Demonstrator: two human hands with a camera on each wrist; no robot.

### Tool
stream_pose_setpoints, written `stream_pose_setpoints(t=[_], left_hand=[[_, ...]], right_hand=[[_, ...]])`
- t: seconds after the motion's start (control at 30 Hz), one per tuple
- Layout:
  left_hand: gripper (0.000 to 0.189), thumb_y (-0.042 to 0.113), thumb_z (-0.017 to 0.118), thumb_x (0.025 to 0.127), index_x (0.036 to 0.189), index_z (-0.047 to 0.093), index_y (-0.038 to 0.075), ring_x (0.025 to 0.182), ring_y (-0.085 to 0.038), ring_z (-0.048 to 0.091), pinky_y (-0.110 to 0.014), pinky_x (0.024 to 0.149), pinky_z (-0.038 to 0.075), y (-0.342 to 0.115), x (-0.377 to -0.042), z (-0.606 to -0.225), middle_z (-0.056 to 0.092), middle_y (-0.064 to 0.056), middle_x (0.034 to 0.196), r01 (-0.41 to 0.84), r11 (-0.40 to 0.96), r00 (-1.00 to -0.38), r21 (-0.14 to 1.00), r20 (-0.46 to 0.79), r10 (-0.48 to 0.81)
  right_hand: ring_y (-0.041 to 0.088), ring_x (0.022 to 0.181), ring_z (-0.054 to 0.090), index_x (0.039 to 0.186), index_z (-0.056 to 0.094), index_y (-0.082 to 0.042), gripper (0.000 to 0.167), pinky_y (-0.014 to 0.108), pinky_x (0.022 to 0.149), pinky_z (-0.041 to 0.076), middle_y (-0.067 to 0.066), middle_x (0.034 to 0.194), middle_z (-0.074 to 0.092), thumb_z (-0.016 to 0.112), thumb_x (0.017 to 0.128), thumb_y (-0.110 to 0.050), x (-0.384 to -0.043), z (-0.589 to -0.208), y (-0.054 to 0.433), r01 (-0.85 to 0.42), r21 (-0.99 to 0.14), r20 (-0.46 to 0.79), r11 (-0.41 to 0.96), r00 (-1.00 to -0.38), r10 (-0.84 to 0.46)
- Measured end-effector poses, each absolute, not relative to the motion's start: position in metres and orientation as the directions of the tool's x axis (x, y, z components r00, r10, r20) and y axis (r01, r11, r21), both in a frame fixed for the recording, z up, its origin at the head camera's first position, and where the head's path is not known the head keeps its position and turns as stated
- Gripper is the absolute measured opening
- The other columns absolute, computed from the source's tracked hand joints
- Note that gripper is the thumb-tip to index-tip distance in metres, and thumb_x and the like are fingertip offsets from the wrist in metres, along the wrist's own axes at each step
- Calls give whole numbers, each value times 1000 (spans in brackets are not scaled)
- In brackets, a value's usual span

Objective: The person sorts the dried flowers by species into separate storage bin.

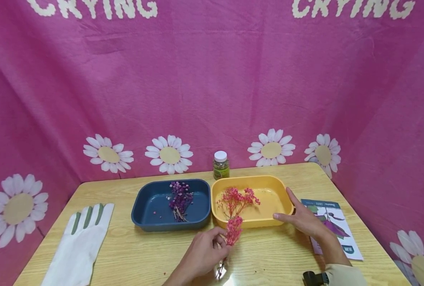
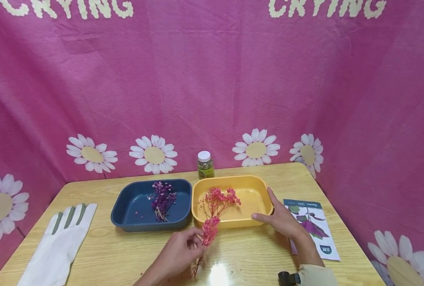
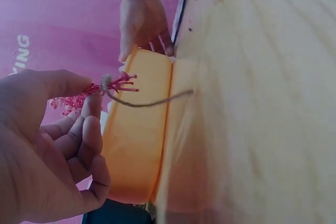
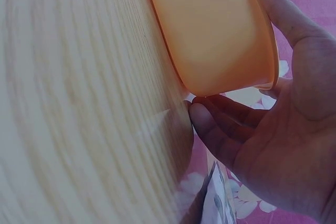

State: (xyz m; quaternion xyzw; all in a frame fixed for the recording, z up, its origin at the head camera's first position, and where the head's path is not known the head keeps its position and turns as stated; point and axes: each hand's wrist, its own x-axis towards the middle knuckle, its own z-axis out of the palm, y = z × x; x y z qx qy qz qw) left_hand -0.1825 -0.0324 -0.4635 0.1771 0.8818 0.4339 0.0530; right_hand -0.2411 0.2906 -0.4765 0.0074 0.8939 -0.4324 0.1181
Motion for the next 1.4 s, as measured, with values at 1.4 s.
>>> stream_pose_setpoints(t=[1.4], left_hand=[[43,31,71,86,122,61,10,68,-4,56,-23,58,45,32,-264,-435,67,8,82,168,481,-979,860,88,185]], right_hand=[[49,146,12,155,-11,-24,115,70,110,16,22,162,5,70,80,-55,-241,-477,291,146,-768,-234,624,-970,-61]])
